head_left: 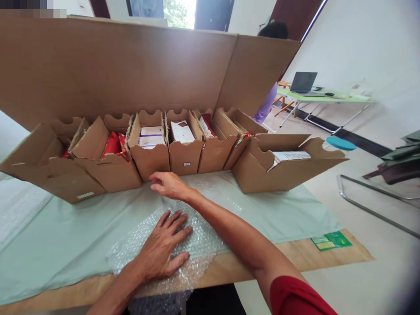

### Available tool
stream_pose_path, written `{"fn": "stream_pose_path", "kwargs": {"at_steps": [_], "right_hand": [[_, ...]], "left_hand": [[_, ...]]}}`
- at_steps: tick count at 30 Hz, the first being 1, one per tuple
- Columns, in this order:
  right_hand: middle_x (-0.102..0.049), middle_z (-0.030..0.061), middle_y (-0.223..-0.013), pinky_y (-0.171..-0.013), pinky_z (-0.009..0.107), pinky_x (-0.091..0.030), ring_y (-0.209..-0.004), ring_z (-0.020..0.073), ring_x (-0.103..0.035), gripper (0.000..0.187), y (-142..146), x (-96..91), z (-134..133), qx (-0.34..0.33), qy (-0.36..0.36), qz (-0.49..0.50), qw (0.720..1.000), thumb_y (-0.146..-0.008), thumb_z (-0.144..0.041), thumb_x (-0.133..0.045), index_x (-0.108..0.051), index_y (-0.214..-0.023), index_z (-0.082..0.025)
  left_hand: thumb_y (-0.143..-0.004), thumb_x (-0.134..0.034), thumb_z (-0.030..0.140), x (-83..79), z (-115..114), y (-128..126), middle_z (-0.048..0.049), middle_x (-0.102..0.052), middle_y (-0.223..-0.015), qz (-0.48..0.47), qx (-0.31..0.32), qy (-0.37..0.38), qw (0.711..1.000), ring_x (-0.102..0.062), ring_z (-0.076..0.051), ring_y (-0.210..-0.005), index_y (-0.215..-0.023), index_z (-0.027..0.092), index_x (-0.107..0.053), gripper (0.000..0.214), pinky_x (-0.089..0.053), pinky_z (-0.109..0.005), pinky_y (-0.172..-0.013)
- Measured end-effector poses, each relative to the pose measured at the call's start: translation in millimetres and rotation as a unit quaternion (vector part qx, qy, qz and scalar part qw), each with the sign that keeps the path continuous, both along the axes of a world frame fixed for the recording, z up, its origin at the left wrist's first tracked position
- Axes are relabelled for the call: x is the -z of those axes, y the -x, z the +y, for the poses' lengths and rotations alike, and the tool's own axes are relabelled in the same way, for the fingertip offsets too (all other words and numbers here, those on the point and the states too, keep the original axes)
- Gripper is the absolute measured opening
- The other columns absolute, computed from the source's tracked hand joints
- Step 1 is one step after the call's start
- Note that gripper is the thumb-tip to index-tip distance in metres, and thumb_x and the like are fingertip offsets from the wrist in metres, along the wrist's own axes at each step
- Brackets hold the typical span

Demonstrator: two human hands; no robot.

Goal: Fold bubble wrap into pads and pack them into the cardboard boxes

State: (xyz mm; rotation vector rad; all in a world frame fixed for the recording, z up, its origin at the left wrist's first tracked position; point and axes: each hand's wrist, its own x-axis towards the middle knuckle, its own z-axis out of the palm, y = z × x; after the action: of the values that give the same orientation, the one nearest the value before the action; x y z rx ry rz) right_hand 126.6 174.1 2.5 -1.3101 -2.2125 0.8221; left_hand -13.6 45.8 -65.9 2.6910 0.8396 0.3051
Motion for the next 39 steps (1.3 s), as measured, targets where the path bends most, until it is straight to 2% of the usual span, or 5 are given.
{"fn": "stream_pose_path", "kwargs": {"at_steps": [15,23,28,32,39], "right_hand": [[-0.052,0.0157,-0.157,-0.116,0.049,-0.041,-0.145,0.0300,-0.047,0.047,-113,50.0,-110,0.033,-0.118,-0.166,0.979,-0.098,-0.027,-0.066,-0.060,-0.143,-0.018],[-0.069,0.0164,-0.135,-0.100,0.050,-0.046,-0.123,0.0352,-0.062,0.034,-228,56.6,-164,0.246,-0.133,-0.234,0.931,-0.101,-0.032,-0.049,-0.071,-0.123,-0.017],[-0.076,0.0171,-0.106,-0.087,0.043,-0.045,-0.102,0.0348,-0.066,0.027,-202,45.4,-142,0.268,-0.104,-0.257,0.923,-0.097,-0.037,-0.058,-0.073,-0.104,-0.016],[-0.073,0.0080,-0.081,-0.080,0.037,-0.040,-0.087,0.0277,-0.066,0.015,-180,33.6,-126,0.248,-0.058,-0.214,0.943,-0.090,-0.029,-0.064,-0.065,-0.078,-0.020],[-0.069,-0.0003,-0.070,-0.073,0.034,-0.043,-0.064,0.0186,-0.061,0.014,-207,29.2,-198,0.304,-0.143,-0.085,0.938,-0.091,-0.032,-0.058,-0.059,-0.080,-0.024]], "left_hand": [[-0.099,-0.056,0.048,-0.4,-10,6,-0.0159,-0.042,-0.164,0.026,-0.002,-0.094,0.995,-0.038,-0.035,-0.153,-0.153,0.022,-0.048,0.060,-0.027,-0.064,-0.123],[-0.100,-0.044,0.048,-16.3,-41,118,-0.0195,-0.063,-0.140,0.084,-0.230,-0.108,0.963,-0.057,-0.039,-0.132,-0.138,0.017,-0.059,0.051,-0.043,-0.055,-0.112],[-0.091,-0.042,0.060,-37.9,-41,122,-0.0170,-0.073,-0.101,0.215,-0.416,-0.033,0.883,-0.067,-0.039,-0.099,-0.116,0.014,-0.067,0.058,-0.052,-0.052,-0.086],[-0.083,-0.040,0.051,-48.1,-26,108,-0.0153,-0.073,-0.093,0.234,-0.385,0.042,0.892,-0.067,-0.034,-0.093,-0.074,0.022,-0.061,0.037,-0.051,-0.044,-0.083],[-0.088,-0.048,0.047,-75.0,15,85,0.0016,-0.072,-0.075,0.131,-0.396,0.005,0.909,-0.065,-0.021,-0.068,-0.087,0.025,-0.064,0.028,-0.047,-0.030,-0.065]]}}
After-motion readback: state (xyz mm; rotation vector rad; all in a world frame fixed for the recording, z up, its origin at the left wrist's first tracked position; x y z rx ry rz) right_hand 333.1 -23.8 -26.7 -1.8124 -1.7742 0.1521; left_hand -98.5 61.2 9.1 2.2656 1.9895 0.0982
